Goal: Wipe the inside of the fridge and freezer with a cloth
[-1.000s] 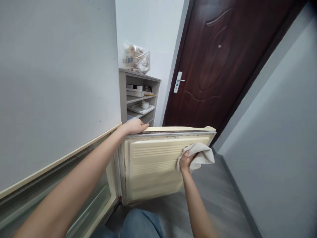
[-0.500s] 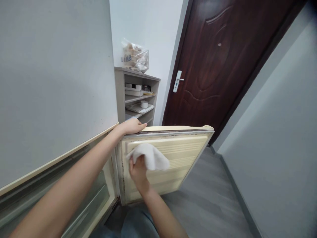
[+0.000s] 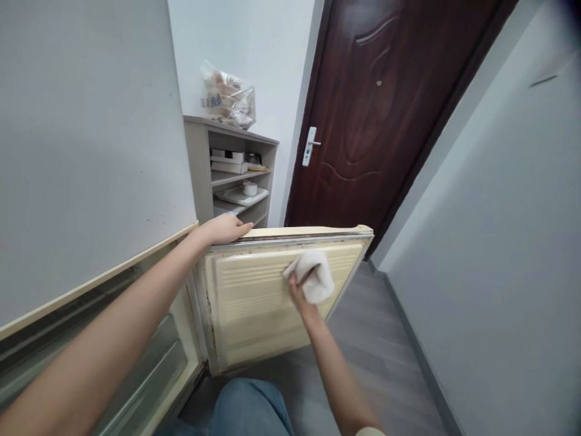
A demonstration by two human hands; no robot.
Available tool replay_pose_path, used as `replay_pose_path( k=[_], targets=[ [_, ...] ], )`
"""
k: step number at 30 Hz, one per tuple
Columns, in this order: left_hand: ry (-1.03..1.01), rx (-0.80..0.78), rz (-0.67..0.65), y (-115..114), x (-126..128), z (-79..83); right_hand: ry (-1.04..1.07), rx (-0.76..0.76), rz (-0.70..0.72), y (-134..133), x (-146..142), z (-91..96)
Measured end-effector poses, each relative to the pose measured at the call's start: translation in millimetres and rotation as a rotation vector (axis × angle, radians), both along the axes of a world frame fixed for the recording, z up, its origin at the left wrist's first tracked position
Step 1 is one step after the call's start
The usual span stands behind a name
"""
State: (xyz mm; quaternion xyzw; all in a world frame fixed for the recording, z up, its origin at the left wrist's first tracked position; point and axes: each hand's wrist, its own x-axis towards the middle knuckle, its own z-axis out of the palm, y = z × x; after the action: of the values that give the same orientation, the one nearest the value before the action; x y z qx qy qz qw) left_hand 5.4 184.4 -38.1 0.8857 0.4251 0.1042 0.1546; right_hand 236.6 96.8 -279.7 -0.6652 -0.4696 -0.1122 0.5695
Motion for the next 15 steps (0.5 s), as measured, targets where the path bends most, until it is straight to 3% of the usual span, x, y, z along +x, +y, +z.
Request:
replay_pose_path(
  k=[5, 9, 12, 15],
  targets=[
    [-0.002, 0.014, 0.000, -1, 0, 1.1, 0.030, 0.222, -0.230, -11, 82, 45.4],
    [0.009, 0.009, 0.003, -4, 0, 2.9, 0.030, 0.370, -0.269, -15, 106, 78.2],
    [0.020, 0.000, 0.005, -4, 0, 3.3, 0.105, 0.452, -0.298, -13, 100, 76.9],
    [0.047, 0.001, 0.010, -2, 1, 3.1, 0.276, 0.452, -0.315, -12, 89, 51.1]
  ],
)
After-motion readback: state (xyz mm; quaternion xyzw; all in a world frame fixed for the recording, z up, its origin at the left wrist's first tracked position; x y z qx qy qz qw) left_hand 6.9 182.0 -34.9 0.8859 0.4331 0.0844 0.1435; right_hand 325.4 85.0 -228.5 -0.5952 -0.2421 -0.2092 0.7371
